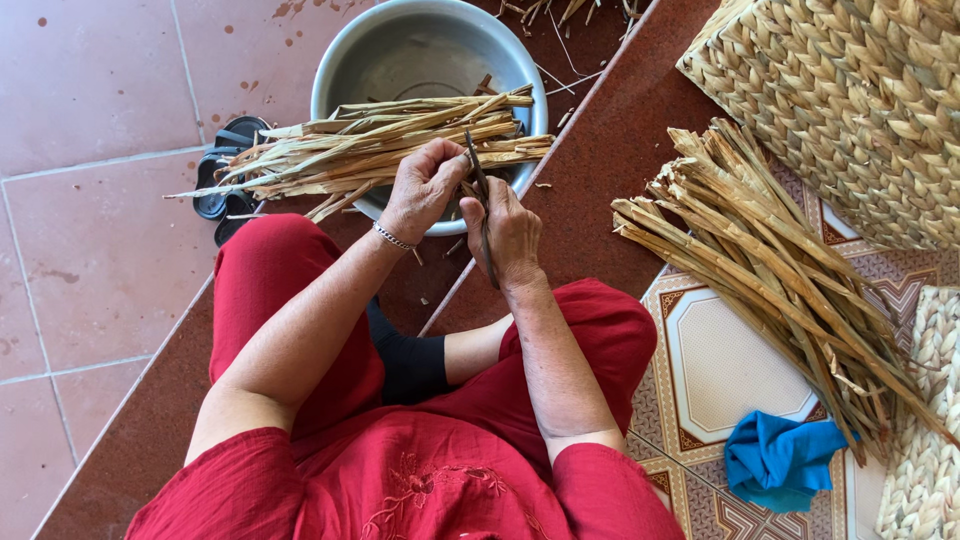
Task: The person sits on a tiled floor and uses shears to trim and split dried plant fibers. They repeatedly pick up fibers from a metal basin, trim ends, and place the processed pieces into a pile on the floor.
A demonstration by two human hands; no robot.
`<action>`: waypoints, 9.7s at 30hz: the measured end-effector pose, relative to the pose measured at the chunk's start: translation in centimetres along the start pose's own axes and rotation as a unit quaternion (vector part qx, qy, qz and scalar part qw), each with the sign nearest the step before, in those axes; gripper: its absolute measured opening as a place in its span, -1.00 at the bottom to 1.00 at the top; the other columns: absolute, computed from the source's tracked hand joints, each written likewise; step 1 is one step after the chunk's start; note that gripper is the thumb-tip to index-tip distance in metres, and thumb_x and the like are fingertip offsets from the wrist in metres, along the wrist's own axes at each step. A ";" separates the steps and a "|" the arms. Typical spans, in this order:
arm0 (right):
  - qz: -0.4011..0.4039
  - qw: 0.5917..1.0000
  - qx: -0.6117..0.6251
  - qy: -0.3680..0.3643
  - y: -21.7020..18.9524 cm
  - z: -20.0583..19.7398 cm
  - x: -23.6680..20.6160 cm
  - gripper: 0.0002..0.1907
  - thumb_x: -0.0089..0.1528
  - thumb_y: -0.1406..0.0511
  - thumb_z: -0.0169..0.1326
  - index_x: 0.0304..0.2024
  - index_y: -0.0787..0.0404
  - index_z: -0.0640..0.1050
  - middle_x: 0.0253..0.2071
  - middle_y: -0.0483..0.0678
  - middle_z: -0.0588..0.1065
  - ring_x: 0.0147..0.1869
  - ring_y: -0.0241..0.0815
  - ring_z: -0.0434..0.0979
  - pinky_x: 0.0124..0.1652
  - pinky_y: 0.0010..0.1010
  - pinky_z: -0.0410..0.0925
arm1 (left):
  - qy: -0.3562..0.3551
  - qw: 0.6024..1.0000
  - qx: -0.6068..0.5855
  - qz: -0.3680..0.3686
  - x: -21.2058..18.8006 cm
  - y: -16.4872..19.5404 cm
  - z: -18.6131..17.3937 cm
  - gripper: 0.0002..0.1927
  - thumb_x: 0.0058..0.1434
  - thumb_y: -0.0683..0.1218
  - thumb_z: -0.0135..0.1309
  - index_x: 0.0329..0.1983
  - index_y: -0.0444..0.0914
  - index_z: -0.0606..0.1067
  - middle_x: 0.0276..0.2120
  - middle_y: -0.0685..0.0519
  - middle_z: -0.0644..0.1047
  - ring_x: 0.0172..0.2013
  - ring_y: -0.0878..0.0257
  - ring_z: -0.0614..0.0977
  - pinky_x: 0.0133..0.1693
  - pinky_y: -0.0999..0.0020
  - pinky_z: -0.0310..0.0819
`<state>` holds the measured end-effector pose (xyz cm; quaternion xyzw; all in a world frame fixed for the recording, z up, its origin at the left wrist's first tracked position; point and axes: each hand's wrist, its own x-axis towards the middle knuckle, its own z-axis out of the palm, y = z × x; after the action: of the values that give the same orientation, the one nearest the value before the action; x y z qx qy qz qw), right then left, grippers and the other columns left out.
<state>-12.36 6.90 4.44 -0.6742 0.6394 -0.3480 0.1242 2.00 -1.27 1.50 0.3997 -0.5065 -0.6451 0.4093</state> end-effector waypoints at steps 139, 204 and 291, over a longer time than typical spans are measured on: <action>0.385 0.766 0.494 0.146 9.8 -0.8 3.3 -0.35 0.32 -0.17 -0.01 -0.20 0.31 0.59 -0.66 -0.21 0.33 -0.65 -0.42 0.25 -0.63 -0.58 0.11 | -0.013 0.827 0.558 0.063 6.3 -0.1 -4.9 -0.87 0.21 -0.14 0.18 -0.18 -0.18 0.66 -0.21 -0.06 0.64 -0.18 0.04 0.65 -0.10 0.15 0.54; 0.176 0.845 0.493 0.112 2.3 -3.7 2.1 -0.71 0.28 0.41 0.26 0.03 0.22 0.51 -0.25 -0.10 0.57 -0.28 -0.38 0.58 -0.36 -0.58 0.45 | -0.094 0.953 0.261 0.122 0.4 5.4 2.5 -0.79 0.31 -0.09 0.30 -0.04 -0.25 0.64 -0.33 0.06 0.55 -0.33 0.32 0.53 -0.28 0.40 0.46; 0.360 0.932 0.019 0.035 14.5 -7.7 0.2 -0.79 0.19 0.21 0.21 -0.33 0.25 0.63 -0.64 -0.06 0.53 -0.60 -0.32 0.51 -0.53 -0.48 0.31 | 0.247 0.960 -0.106 0.079 7.4 3.6 -10.9 -0.63 0.55 0.07 -0.05 0.21 -0.25 0.53 -0.41 0.16 0.47 -0.47 0.41 0.42 -0.46 0.45 0.29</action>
<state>-28.44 6.64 1.22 -0.3837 0.8366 -0.3149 0.2316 10.07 -12.27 2.46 0.4593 -0.3484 -0.5422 0.6113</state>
